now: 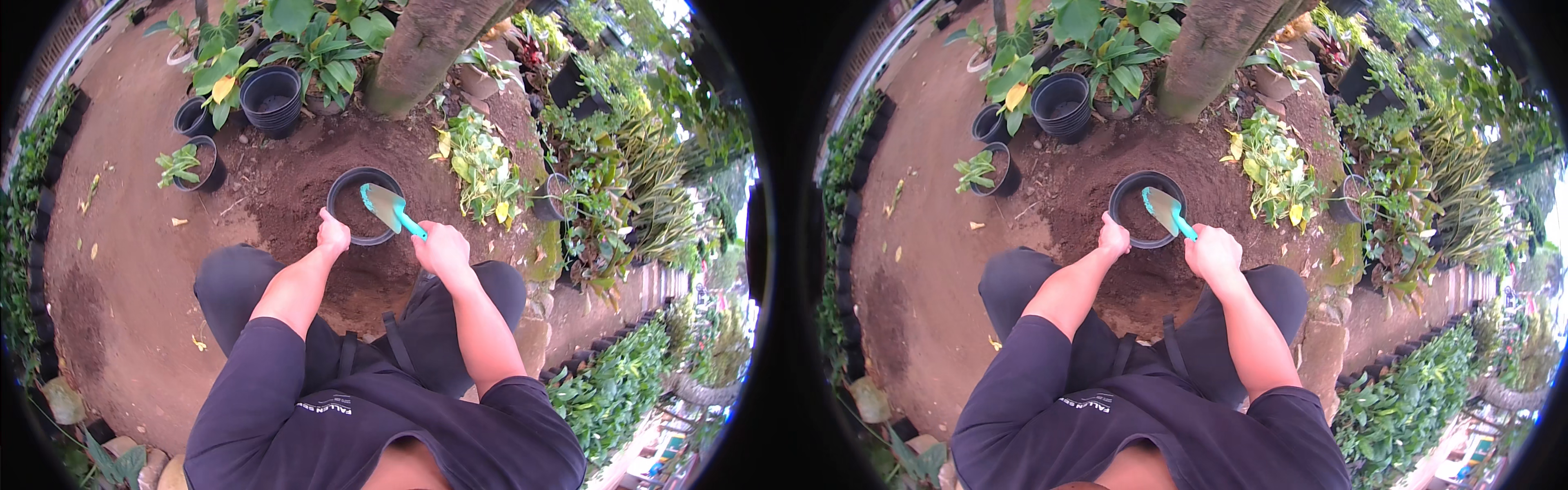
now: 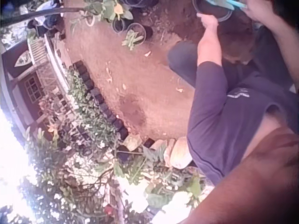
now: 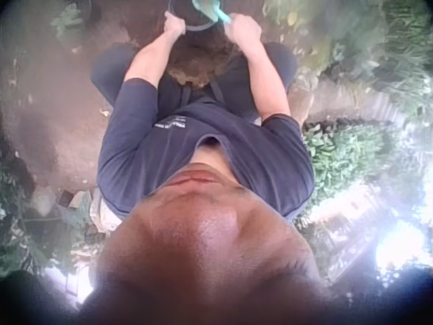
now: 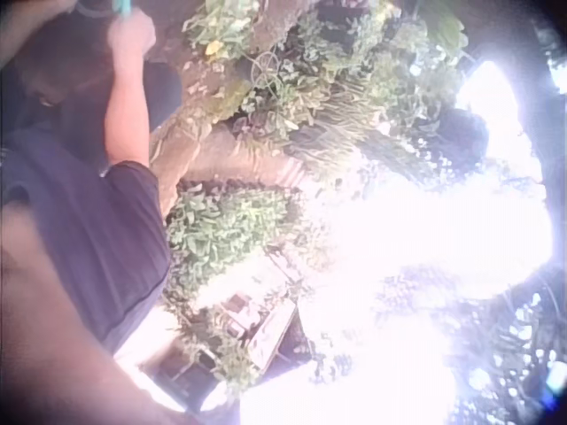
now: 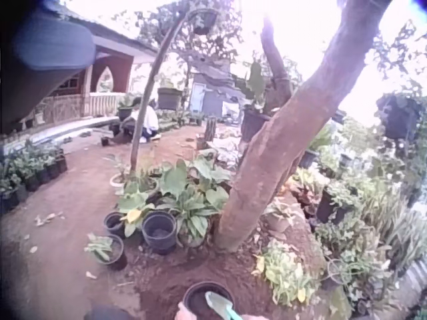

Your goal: The person uses a trowel to scoop soil from the ground and transfer it into a small black plastic pot.

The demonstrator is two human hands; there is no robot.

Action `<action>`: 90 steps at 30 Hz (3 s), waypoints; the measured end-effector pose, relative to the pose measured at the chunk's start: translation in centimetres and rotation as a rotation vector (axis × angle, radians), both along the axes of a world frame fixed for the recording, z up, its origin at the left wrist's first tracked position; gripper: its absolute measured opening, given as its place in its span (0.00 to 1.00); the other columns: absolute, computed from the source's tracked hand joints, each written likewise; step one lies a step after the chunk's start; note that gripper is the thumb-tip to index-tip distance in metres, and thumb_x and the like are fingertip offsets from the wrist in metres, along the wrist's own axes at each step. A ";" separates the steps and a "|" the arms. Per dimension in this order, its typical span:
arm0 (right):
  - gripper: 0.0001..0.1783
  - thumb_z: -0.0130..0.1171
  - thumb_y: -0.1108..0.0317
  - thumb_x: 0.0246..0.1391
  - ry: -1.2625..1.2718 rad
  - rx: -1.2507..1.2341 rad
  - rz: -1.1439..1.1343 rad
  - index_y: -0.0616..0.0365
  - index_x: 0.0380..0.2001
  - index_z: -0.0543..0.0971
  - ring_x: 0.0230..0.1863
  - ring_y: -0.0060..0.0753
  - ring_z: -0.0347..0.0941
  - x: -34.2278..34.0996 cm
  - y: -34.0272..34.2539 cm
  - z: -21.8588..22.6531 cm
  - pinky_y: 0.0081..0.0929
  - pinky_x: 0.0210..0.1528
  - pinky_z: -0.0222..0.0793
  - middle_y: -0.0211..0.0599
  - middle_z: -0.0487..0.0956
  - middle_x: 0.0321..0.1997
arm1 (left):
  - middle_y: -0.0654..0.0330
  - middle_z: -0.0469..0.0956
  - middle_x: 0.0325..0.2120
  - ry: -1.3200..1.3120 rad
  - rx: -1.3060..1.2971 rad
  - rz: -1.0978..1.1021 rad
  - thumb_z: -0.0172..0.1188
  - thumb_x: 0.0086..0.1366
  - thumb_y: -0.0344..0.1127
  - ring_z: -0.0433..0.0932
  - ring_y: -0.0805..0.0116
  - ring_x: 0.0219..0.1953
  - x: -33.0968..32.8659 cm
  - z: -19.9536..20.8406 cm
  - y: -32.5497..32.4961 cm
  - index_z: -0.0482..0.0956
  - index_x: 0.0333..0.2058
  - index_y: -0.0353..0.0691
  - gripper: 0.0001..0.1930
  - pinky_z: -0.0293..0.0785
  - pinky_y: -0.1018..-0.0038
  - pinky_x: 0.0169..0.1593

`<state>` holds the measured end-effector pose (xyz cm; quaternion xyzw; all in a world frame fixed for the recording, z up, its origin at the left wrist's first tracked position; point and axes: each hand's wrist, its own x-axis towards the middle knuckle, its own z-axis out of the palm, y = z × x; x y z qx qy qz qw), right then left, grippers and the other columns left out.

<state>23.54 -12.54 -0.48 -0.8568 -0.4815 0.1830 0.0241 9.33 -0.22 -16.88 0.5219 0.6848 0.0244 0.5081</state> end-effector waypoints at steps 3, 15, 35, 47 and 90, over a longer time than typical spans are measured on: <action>0.11 0.54 0.59 0.49 -0.125 -0.075 0.137 0.53 0.32 0.78 0.34 0.46 0.77 -1.7 0.9 0.2 0.41 0.38 0.72 0.43 0.79 0.28 | 0.45 0.75 0.41 0.017 0.006 -0.037 0.47 0.59 0.33 0.76 0.51 0.44 -1.1 -1.1 0.6 0.45 0.60 0.44 0.32 0.70 0.61 0.49; 0.11 0.52 0.70 0.46 -0.211 -0.416 0.325 0.59 0.32 0.80 0.40 0.43 0.78 -4.5 6.4 -1.7 0.36 0.42 0.73 0.45 0.80 0.36 | 0.43 0.74 0.42 0.046 0.059 -0.198 0.45 0.59 0.32 0.74 0.48 0.46 -2.0 1.8 0.3 0.51 0.56 0.35 0.26 0.68 0.59 0.50; 0.13 0.54 0.70 0.43 -0.115 -0.466 0.254 0.61 0.34 0.80 0.41 0.45 0.77 -2.8 10.7 -4.9 0.37 0.44 0.73 0.47 0.79 0.38 | 0.46 0.74 0.42 0.014 0.053 -0.181 0.45 0.61 0.35 0.74 0.50 0.46 -1.8 0.3 0.3 0.46 0.61 0.42 0.30 0.68 0.59 0.49; 0.14 0.54 0.70 0.44 -0.064 -0.428 0.236 0.58 0.36 0.80 0.44 0.41 0.76 0.5 8.8 -6.1 0.35 0.46 0.72 0.43 0.79 0.42 | 0.45 0.75 0.40 -0.053 0.106 -0.180 0.42 0.63 0.37 0.74 0.49 0.44 -2.3 -3.9 0.6 0.43 0.61 0.41 0.30 0.68 0.58 0.49; 0.15 0.52 0.69 0.46 -0.024 -0.252 0.145 0.59 0.39 0.76 0.43 0.47 0.76 -1.9 4.2 0.5 0.40 0.45 0.71 0.48 0.79 0.37 | 0.56 0.77 0.26 -0.149 0.013 -0.170 0.44 0.61 0.31 0.78 0.65 0.23 -2.3 -1.8 0.6 0.39 0.63 0.44 0.33 0.72 0.67 0.34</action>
